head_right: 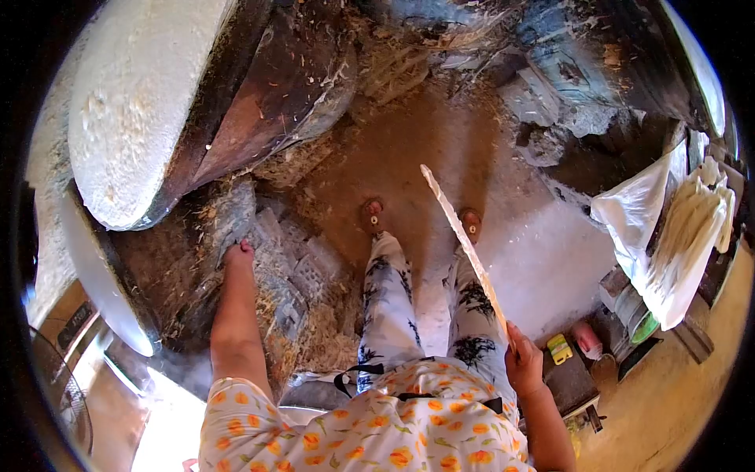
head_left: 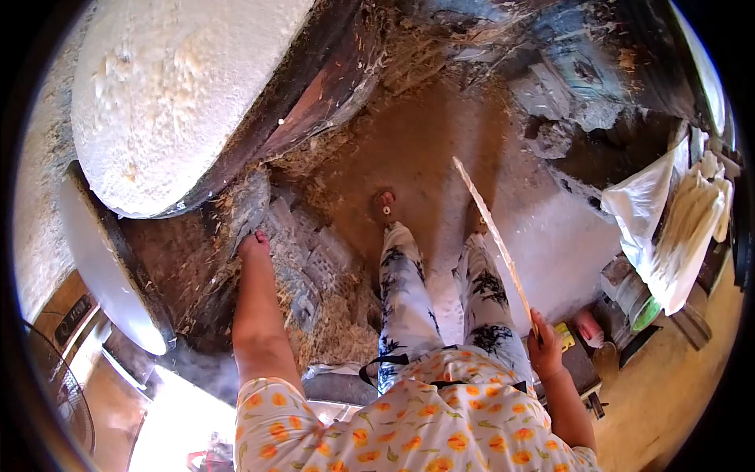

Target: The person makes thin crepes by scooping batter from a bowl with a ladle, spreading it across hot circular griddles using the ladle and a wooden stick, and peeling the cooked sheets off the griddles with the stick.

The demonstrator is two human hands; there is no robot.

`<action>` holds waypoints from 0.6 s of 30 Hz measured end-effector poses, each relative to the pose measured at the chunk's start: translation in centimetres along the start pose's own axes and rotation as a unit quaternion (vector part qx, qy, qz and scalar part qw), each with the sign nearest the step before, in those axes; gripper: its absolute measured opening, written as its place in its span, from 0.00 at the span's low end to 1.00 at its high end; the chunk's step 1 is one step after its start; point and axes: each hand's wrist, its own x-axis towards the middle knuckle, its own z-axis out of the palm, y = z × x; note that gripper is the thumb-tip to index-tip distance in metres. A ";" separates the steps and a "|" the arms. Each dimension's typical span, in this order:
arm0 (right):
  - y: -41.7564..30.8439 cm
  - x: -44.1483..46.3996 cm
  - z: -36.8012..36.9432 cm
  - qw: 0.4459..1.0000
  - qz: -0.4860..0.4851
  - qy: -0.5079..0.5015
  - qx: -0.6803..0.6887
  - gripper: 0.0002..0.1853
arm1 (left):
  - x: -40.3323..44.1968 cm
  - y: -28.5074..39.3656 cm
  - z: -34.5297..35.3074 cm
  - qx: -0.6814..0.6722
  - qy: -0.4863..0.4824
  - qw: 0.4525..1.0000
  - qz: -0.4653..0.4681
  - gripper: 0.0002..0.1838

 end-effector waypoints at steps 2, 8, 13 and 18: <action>0.0 0.0 0.0 1.000 0.007 0.008 0.003 0.28 | 0.1 -0.2 0.1 -0.016 0.018 1.000 0.007 0.09; 0.2 0.1 0.4 0.999 0.024 0.017 0.017 0.28 | 3.3 0.2 -1.3 -0.004 -0.033 0.999 0.022 0.08; -0.3 0.8 0.5 0.999 0.027 0.001 0.017 0.28 | 1.5 0.4 -0.7 0.006 -0.022 1.000 -0.001 0.09; -0.4 0.9 1.2 0.999 0.037 0.004 0.033 0.29 | 2.1 0.4 -1.5 0.126 -0.019 0.992 0.012 0.09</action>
